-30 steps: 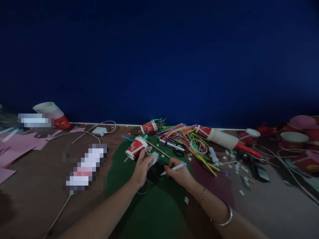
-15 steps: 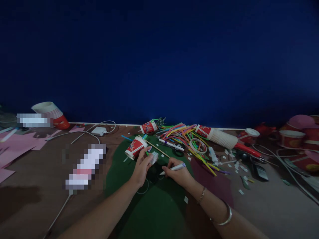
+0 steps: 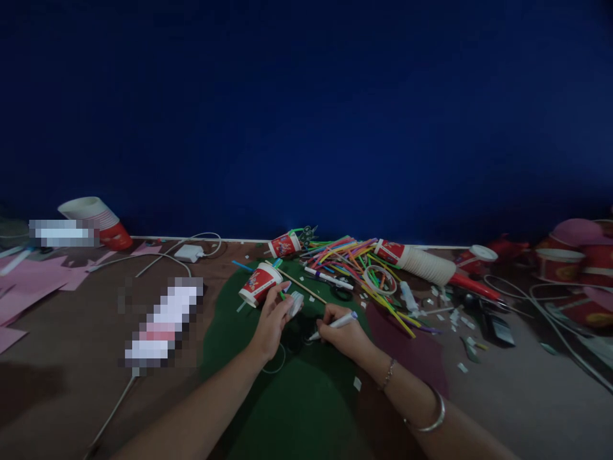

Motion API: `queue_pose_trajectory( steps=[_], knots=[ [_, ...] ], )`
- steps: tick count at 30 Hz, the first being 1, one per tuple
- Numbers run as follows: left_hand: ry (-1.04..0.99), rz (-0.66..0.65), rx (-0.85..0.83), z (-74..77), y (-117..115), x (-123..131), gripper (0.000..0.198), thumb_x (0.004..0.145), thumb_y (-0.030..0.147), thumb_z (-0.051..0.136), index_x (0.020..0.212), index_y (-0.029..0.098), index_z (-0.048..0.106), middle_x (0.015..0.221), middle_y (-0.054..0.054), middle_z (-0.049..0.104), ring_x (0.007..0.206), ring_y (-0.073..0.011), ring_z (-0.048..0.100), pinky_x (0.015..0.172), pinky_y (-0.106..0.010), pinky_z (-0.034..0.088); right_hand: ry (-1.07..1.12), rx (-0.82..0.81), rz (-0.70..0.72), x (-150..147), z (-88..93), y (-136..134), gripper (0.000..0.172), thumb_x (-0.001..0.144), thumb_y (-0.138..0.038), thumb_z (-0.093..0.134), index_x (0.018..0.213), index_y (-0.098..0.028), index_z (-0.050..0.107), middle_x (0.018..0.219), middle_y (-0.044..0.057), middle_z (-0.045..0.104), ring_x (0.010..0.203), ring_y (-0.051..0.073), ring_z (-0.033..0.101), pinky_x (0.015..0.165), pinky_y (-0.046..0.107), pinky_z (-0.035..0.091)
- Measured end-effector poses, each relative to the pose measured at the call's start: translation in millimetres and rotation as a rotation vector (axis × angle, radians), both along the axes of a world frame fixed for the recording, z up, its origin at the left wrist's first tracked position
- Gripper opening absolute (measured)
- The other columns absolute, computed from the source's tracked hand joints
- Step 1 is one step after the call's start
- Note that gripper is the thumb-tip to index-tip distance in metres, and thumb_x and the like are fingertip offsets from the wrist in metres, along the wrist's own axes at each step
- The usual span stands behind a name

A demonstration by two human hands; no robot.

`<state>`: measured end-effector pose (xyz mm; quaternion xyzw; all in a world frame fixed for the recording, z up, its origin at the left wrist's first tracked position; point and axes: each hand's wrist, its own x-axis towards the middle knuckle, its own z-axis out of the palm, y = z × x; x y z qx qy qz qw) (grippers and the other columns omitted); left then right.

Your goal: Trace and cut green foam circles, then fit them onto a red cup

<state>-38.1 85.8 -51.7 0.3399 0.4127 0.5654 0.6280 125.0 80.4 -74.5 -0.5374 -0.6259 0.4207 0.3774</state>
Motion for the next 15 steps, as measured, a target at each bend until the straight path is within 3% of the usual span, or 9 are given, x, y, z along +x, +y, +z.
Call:
queue_pose_trajectory(
  steps=[15],
  knots=[
    [0.001,0.001,-0.004,1.6,-0.7,0.6,0.039,0.068,0.031,0.065,0.105,0.023,0.056,0.086,0.001,0.059,0.083,-0.0163,0.062,0.082,-0.032,0.048,0.004,0.024,-0.015,1.7,-1.4,1.4,0.021,0.07,-0.027,0.058,0.057,-0.021,0.043,0.044,-0.004,0.057,0.042,0.012,0.053,0.04,0.019,0.034]
  ],
)
